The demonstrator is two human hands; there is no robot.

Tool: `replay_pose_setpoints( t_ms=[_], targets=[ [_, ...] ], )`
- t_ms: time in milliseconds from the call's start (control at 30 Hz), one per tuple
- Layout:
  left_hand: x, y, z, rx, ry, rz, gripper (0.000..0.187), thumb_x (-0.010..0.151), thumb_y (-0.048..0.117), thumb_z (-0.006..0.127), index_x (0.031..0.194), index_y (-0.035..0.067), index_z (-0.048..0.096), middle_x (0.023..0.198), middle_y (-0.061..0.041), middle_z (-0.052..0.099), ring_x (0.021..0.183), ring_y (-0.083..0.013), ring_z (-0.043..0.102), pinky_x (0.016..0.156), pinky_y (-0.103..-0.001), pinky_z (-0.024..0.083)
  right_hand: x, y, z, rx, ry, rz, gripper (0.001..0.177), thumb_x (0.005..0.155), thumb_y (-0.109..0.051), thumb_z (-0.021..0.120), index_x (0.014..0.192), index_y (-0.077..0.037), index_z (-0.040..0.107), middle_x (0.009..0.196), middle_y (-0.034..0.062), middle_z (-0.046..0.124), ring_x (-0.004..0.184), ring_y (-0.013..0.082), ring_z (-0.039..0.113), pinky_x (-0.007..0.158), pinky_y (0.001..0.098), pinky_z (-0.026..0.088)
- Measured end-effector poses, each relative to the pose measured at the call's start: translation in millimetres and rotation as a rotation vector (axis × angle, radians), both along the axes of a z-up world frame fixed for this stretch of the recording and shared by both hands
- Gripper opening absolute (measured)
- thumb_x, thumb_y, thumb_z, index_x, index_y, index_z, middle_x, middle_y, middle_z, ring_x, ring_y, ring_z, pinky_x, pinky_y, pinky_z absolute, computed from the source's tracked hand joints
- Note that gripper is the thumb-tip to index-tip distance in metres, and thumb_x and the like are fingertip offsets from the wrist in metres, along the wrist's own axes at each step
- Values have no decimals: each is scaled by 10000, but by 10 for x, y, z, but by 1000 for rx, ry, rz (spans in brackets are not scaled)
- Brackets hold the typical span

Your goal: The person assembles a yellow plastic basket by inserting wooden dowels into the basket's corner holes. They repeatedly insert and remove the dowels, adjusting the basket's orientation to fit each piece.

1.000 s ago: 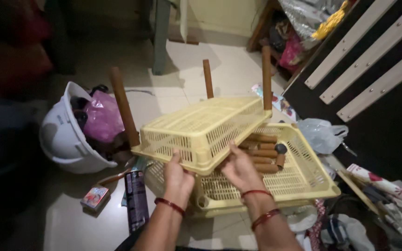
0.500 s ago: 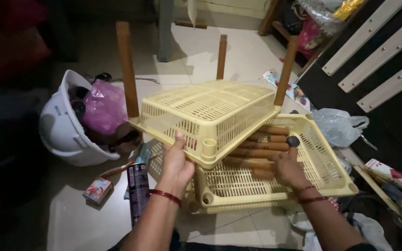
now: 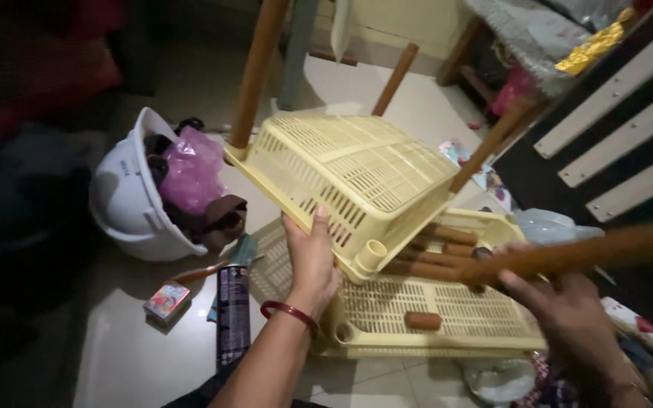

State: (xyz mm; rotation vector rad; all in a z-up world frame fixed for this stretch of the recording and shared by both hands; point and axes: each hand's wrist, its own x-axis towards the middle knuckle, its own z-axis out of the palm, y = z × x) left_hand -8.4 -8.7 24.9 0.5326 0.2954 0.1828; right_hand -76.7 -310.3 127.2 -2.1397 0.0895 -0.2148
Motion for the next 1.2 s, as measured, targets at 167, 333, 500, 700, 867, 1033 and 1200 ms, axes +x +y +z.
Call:
replay_pose_setpoints(
  t_ms=[167, 333, 500, 700, 867, 1033, 1200],
  targets=[
    [-49, 15, 18, 58, -124, 173, 557, 996, 107, 558, 1496, 87, 315, 1357, -171, 595, 1160, -255, 637, 948, -374, 577, -20, 1114, 354, 121, 118, 56, 489, 869, -99, 653, 1339, -28, 540, 1231, 148, 739, 1173, 267, 718, 951, 392, 587],
    [-61, 107, 11, 104, -57, 226, 619, 987, 133, 558, 1528, 122, 257, 1359, -159, 585, 1147, -241, 632, 930, -368, 570, 138, 1657, 404, 193, -25, 441, 466, 866, -48, 695, 1299, 33, 543, 1246, 176, 680, 1196, 264, 677, 996, 393, 576],
    [-58, 110, 5, 185, -51, 249, 624, 1011, 126, 544, 1559, 108, 246, 1402, -158, 576, 1188, -234, 628, 968, -343, 552, 253, 1688, 301, 16, 122, 419, 461, 831, -69, 727, 1265, 13, 596, 1198, 160, 717, 1105, 242, 726, 916, 357, 631],
    [-62, 134, -10, 276, -119, 327, 685, 989, 101, 561, 1590, 100, 233, 1364, -182, 604, 1154, -245, 645, 948, -344, 560, 178, 1630, -227, 96, 69, 228, 453, 867, -137, 764, 1239, 57, 595, 1057, 211, 740, 919, 306, 730, 761, 353, 618],
    [-40, 196, 117, 277, -105, 293, 679, 981, 111, 569, 1572, 107, 236, 1343, -180, 606, 1125, -238, 648, 920, -349, 571, 290, 1517, 140, -49, -18, 341, 604, 786, -237, 823, 1303, 0, 621, 1171, 154, 716, 1126, 249, 677, 961, 371, 572],
    [-89, 319, 225, 255, -83, 208, 616, 992, 121, 527, 1540, 97, 246, 1322, -174, 593, 1106, -237, 660, 907, -347, 587, 564, 1781, 979, 523, -102, 1153, 797, 827, -561, 841, 1433, -157, 514, 1394, 62, 598, 1379, 281, 541, 1219, 497, 383],
    [-23, 388, 373, 215, -168, 156, 497, 1005, 118, 526, 1466, 48, 354, 1258, -169, 646, 1030, -229, 691, 846, -330, 614, 961, 2043, 853, 881, 113, 1535, 359, 908, -434, 822, 1085, -144, 704, 812, 3, 706, 854, 165, 701, 1062, 466, 535]
  ],
)
